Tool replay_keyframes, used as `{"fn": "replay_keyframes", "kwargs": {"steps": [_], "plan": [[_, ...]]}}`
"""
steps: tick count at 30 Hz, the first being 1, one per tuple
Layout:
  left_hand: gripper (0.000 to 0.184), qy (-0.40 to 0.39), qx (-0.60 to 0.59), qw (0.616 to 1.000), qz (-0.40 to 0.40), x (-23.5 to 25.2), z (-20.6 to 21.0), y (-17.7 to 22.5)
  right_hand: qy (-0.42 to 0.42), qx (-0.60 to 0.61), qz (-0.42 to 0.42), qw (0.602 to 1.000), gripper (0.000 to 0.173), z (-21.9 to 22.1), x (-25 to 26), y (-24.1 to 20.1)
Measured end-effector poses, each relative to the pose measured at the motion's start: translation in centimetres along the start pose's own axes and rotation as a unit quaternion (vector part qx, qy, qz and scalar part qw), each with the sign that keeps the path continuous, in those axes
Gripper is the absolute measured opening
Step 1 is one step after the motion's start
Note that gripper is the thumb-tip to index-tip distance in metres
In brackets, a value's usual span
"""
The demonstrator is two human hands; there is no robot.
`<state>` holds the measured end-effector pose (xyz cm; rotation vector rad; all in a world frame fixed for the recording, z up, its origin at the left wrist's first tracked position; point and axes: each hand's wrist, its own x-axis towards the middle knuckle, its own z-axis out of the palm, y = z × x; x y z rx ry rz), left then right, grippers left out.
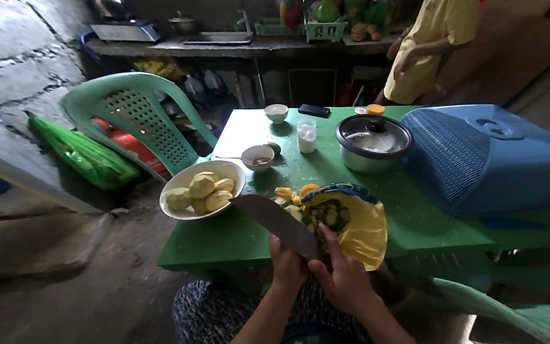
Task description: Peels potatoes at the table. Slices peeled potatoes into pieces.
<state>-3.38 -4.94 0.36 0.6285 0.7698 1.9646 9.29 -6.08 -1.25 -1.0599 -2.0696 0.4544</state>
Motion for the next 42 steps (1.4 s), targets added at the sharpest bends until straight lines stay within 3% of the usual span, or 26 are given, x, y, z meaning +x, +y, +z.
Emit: {"fn": "replay_keyframes", "kwargs": {"steps": [6,9,11,19,22,25,30,35,42], "plan": [[0.025,0.033,0.017,0.999,0.002,0.1,0.0,-0.6,-0.012,0.028,0.03,0.999,0.082,0.3,0.6,0.0],[0.042,-0.005,0.027,0.999,0.016,0.5,-0.7,-0.9,-0.077,0.1,0.059,0.99,0.08,-0.2,1.3,0.1],[0.043,-0.02,0.022,0.999,0.019,0.9,-0.8,-0.7,-0.104,0.115,0.07,0.985,0.081,-0.5,1.7,0.0],[0.034,-0.037,0.052,0.997,0.048,1.7,-1.4,-1.1,-0.111,0.169,0.098,0.974,0.075,0.1,3.3,-0.1],[0.045,-0.075,0.079,0.991,0.078,1.3,-1.9,-1.6,-0.105,0.221,0.141,0.959,0.063,0.1,4.5,0.3],[0.041,-0.12,0.063,0.987,0.083,0.7,-1.6,-1.7,-0.099,0.257,0.195,0.941,0.06,-0.3,5.4,1.7],[0.033,-0.068,0.038,0.997,0.016,2.3,-1.3,-1.3,-0.065,0.199,0.146,0.967,0.068,-0.5,3.0,0.7],[0.032,-0.042,0.059,0.996,0.06,1.7,-1.3,-1.2,-0.037,0.074,0.044,0.996,0.086,-0.1,0.5,-0.4],[0.028,0.007,0.082,0.994,0.068,0.8,-0.6,-0.9,0.018,-0.037,0.01,0.999,0.089,0.7,0.1,-0.6]]}}
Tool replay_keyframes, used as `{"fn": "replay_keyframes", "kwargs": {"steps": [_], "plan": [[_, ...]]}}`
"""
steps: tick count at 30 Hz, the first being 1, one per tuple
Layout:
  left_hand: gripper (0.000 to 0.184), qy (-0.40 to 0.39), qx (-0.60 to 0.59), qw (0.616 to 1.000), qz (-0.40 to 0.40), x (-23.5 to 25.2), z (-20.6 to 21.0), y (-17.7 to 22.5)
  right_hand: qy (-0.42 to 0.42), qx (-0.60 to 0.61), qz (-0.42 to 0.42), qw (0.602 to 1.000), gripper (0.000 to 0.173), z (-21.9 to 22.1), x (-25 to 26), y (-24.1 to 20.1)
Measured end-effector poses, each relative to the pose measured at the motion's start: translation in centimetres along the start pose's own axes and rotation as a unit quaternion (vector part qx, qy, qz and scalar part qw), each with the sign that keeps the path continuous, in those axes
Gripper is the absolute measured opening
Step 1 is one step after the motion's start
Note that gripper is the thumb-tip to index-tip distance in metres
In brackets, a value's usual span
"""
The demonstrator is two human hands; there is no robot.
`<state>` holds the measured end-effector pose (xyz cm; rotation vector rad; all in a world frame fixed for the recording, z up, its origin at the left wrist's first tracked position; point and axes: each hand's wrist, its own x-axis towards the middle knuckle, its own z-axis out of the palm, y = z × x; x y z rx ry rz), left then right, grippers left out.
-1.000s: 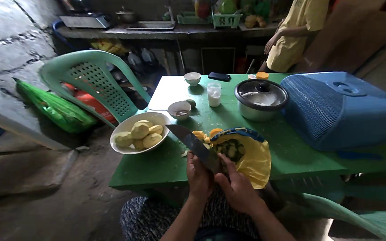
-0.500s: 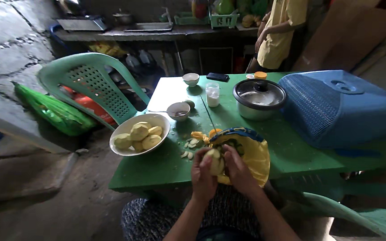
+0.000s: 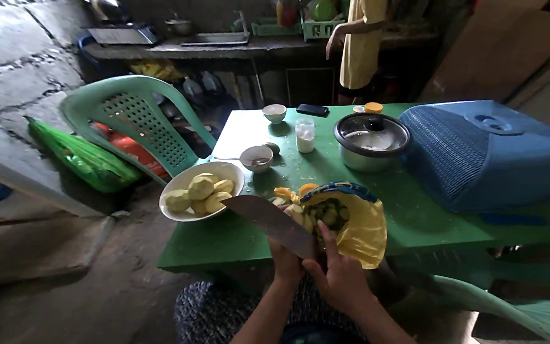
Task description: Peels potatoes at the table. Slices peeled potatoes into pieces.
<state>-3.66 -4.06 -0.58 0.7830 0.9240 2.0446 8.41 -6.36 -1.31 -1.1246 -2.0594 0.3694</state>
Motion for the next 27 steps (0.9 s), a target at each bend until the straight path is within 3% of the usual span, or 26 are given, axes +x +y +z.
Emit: {"fn": "replay_keyframes", "kwargs": {"steps": [4,11,16,19,21,23,25,27], "plan": [[0.025,0.014,0.005,1.0,0.008,-0.5,0.5,0.1,0.015,0.001,0.014,1.0,0.082,0.3,0.4,0.1],[0.023,-0.014,-0.031,0.999,-0.001,-0.1,0.2,-0.4,-0.087,0.127,0.057,0.986,0.081,-1.4,0.9,0.1],[0.022,-0.027,-0.009,0.999,0.035,0.3,-0.1,-0.8,-0.1,0.158,0.072,0.98,0.081,-1.1,0.9,0.4],[0.019,-0.08,0.038,0.991,0.102,-0.1,-0.6,-1.5,-0.087,0.203,0.1,0.97,0.069,-1.0,2.0,1.0],[0.023,-0.132,0.036,0.983,0.123,-0.5,-0.6,-1.6,-0.117,0.278,0.144,0.943,0.06,-1.4,3.3,2.0],[0.027,-0.144,-0.006,0.987,0.067,-0.6,-0.3,-1.4,-0.12,0.311,0.177,0.926,0.06,-1.7,4.0,2.8],[0.032,-0.112,-0.069,0.99,-0.043,-0.1,0.2,-0.8,-0.106,0.316,0.192,0.923,0.06,-1.7,4.0,3.0],[0.05,-0.075,-0.11,0.981,-0.144,0.8,0.5,0.0,-0.102,0.317,0.186,0.924,0.06,-1.8,3.4,2.9]]}}
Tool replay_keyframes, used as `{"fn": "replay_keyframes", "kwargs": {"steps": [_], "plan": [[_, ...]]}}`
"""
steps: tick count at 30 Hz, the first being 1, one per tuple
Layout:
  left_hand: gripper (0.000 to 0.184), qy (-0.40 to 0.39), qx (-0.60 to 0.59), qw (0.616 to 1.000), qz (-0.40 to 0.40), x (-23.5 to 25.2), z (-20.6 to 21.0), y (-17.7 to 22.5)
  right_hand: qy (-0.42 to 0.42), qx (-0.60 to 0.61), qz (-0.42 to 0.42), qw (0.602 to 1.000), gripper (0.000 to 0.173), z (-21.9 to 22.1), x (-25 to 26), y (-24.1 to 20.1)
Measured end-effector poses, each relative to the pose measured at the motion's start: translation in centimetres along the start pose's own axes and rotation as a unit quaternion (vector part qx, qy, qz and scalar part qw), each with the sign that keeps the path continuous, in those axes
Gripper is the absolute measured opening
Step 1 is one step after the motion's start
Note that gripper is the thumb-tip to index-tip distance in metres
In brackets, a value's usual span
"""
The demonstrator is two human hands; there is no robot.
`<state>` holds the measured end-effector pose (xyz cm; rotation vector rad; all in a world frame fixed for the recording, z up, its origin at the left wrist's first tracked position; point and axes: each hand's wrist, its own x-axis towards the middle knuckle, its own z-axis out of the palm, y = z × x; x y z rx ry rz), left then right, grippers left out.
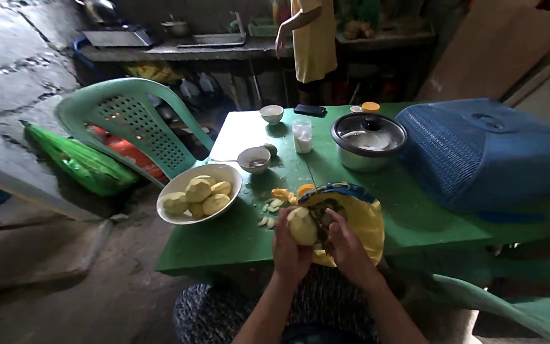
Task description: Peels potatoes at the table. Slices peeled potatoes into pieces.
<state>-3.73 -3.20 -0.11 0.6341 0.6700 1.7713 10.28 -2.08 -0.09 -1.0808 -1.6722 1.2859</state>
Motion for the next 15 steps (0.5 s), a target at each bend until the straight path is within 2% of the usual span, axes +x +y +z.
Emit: {"fn": "replay_keyframes", "kwargs": {"steps": [2,3,6,10,15], "plan": [[0.064,0.014,-0.04,0.998,-0.054,0.5,-0.1,0.7,-0.006,-0.026,-0.023,0.999,0.063,0.1,-0.8,0.2],[0.064,0.012,-0.052,0.997,-0.059,0.6,-0.2,0.8,-0.001,-0.049,-0.042,0.998,0.065,0.4,-1.3,0.2],[0.044,0.009,-0.056,0.998,-0.03,0.9,-0.9,0.6,0.011,-0.124,-0.088,0.988,0.072,1.2,-2.9,0.0],[0.035,0.017,-0.065,0.998,0.009,0.6,-1.6,0.3,0.035,-0.218,-0.133,0.966,0.082,2.2,-3.9,0.1],[0.026,0.05,-0.032,0.997,0.045,-0.3,-1.2,0.3,0.042,-0.253,-0.142,0.956,0.084,2.5,-4.1,0.1]]}}
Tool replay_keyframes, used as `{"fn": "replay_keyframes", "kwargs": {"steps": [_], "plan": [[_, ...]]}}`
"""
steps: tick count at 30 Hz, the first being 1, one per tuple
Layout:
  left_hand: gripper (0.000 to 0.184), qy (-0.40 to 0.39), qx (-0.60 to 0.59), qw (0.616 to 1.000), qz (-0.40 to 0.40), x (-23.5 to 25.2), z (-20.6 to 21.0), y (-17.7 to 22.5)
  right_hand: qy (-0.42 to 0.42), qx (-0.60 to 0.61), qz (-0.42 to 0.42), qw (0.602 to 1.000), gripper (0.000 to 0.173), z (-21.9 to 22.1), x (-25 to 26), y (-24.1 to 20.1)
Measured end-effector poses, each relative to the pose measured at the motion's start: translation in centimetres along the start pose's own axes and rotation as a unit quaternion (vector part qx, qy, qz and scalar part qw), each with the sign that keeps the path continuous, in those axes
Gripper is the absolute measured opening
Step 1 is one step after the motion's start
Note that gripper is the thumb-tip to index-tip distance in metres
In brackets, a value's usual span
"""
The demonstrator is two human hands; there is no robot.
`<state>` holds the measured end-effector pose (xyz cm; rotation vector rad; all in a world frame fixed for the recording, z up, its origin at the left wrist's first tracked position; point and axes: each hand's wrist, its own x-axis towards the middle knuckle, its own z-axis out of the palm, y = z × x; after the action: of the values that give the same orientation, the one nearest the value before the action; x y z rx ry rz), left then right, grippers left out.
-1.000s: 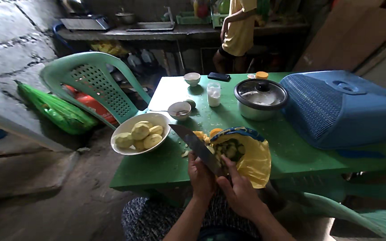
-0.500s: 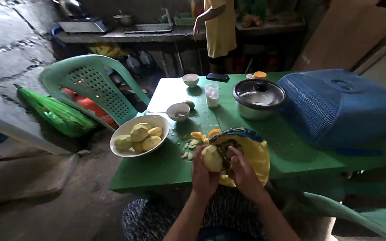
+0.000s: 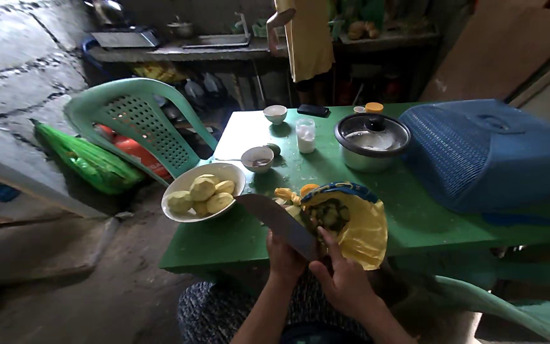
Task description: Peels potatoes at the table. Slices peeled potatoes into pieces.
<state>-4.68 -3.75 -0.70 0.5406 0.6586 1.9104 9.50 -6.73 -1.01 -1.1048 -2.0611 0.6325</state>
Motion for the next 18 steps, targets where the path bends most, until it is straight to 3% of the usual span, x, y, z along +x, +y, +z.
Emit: {"fn": "replay_keyframes", "kwargs": {"steps": [4,9,18], "plan": [[0.025,-0.003,0.026,0.999,0.043,-0.2,-0.2,-0.1,0.016,-0.02,-0.014,1.0,0.084,0.5,0.0,0.3],[0.02,0.061,0.066,0.993,0.075,-0.5,0.9,0.0,0.029,-0.031,-0.01,0.999,0.083,0.8,0.4,0.0],[0.025,0.04,0.118,0.985,0.117,0.0,0.9,-1.0,-0.043,0.063,0.067,0.995,0.073,0.2,2.7,-0.7]]}}
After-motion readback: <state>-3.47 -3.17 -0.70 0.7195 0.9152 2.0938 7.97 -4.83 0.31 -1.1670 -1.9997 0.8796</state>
